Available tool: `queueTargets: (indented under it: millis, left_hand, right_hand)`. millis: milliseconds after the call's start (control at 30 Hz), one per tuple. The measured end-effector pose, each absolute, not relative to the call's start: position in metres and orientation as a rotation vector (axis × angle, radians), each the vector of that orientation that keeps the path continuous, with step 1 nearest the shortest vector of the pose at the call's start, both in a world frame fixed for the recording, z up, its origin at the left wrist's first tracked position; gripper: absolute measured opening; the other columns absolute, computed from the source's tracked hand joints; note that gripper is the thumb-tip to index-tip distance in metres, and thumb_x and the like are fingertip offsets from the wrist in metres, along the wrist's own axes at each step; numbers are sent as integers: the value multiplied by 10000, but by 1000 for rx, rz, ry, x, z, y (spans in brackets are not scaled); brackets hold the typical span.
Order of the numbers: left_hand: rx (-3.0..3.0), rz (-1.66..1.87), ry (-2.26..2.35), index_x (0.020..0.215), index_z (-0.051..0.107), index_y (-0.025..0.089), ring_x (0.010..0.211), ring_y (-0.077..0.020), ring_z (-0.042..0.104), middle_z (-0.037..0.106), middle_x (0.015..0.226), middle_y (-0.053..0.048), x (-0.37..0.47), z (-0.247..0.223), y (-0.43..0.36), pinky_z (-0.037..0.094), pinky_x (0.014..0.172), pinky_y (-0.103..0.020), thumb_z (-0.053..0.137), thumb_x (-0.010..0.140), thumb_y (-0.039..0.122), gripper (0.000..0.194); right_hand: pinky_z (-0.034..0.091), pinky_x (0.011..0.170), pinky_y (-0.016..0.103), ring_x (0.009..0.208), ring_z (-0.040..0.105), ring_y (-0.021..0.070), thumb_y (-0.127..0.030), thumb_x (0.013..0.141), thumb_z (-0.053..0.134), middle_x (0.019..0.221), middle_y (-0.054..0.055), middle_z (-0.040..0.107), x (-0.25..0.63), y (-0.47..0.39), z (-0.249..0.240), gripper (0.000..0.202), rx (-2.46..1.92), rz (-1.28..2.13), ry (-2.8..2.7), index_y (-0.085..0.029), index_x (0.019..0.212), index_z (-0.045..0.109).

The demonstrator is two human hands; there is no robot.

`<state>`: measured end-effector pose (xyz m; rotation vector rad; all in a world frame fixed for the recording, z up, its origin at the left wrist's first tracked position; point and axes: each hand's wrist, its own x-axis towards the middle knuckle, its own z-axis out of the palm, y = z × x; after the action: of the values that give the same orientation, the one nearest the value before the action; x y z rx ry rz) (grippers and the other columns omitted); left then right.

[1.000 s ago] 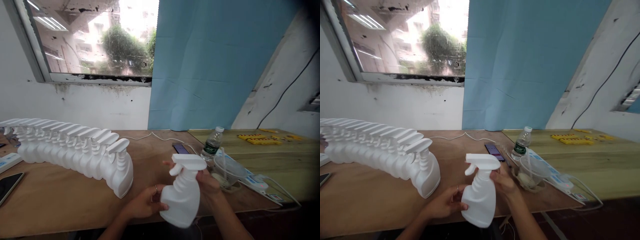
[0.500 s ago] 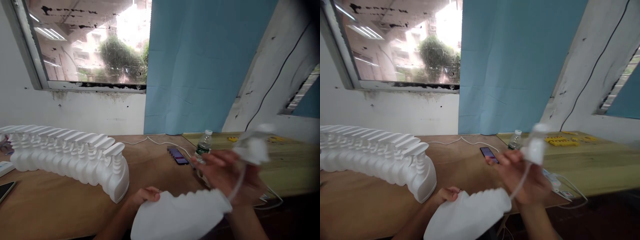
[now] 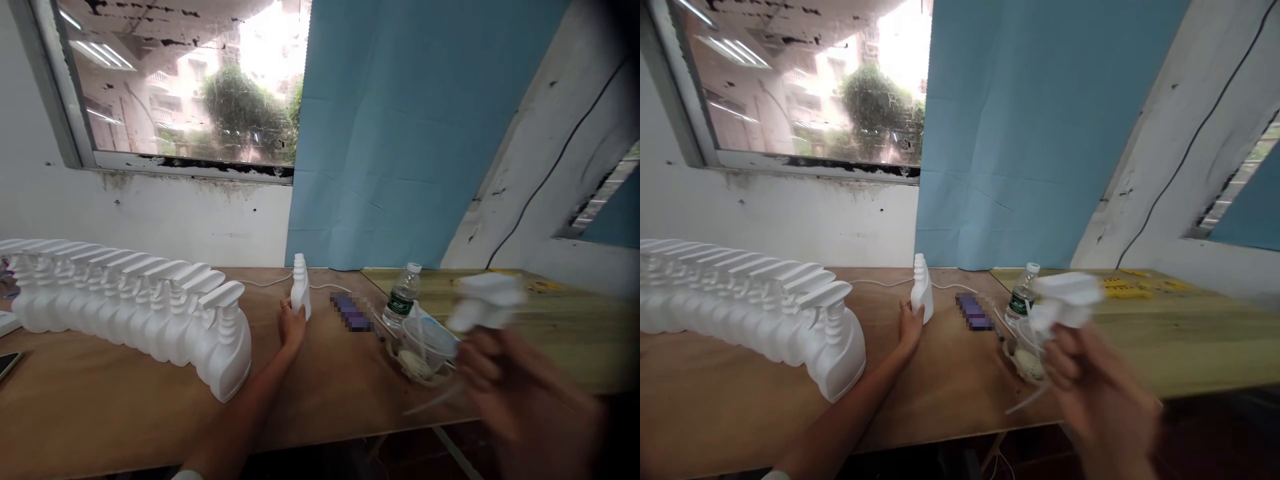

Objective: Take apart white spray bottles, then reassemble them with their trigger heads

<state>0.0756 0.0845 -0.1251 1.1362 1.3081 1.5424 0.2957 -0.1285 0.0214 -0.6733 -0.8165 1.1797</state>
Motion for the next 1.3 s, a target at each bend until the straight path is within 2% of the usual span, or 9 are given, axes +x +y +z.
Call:
queueTargets:
  millis: [233,400,533,667,800,900,1067,1167,1300]
  left_hand:
    - [1298,1579,1582,1164,572,146,1059,-232,588,595,1184,-93,100,-140,133,483,913,-450,592,901,334,323]
    - [1312,1574,1633,1152,581,144,1057,-235,588,597,1174,-92,113,-139,160,487,910,-459,593,903,330,311]
    - [1270,1612,1582,1183,560,149,1105,-252,557,561,1232,-102,113,-137,162,459,938,-478,595,896,351,353]
    - [1258,1604,1404,1134,559,147,953,-201,619,631,1067,-81,103,-144,141,488,862,-386,541,919,393,328]
    - [1323,1462,1126,1013,618,180,686,-154,636,677,823,-37,87,-155,113,490,672,-255,581,865,451,311]
    - [1339,1369,980,996,654,175,607,-153,606,684,797,-40,74,-156,98,469,598,-249,641,798,462,349]
    - [1326,1393,863,885,700,192,892,-209,608,667,896,-42,62,-151,87,459,809,-272,795,634,376,325]
    - [1258,1438,843,814,685,198,974,-228,582,643,879,-22,61,-151,86,430,870,-278,866,525,324,364]
    - [1073,1472,822,772,615,172,853,-214,630,607,743,-5,57,-155,93,457,789,-287,790,641,454,356]
  right_hand:
    - [80,300,111,352,133,5,-282,725,744,542,-126,268,250,-45,-60,400,-816,1403,-543,-209,701,351]
    - [60,299,114,325,121,11,-273,813,627,500,-127,250,247,-13,-96,321,-996,1504,-510,-212,682,340]
    - [49,302,112,316,140,5,-293,787,647,476,-131,277,232,12,-117,308,-1105,1444,-550,-206,686,369]
    - [32,316,113,317,152,-1,-357,743,692,470,-133,300,216,28,-130,313,-1170,1351,-666,-197,715,425]
    - [4,333,130,316,155,6,-413,705,736,463,-143,266,209,31,-131,339,-1184,1341,-837,-196,877,541]
    - [36,333,142,330,193,13,-456,666,767,470,-133,285,211,31,-128,408,-1182,1409,-975,-174,888,575]
    - [129,348,142,387,243,25,-529,626,773,513,-118,309,220,40,-118,460,-1194,1466,-1144,-161,791,551]
    - [209,361,148,403,262,30,-576,699,702,530,-108,319,224,49,-114,452,-1256,1399,-1215,-156,752,541]
    - [340,399,176,430,392,52,-506,884,554,599,-58,458,233,63,-112,382,-1423,1169,-1290,-127,881,600]
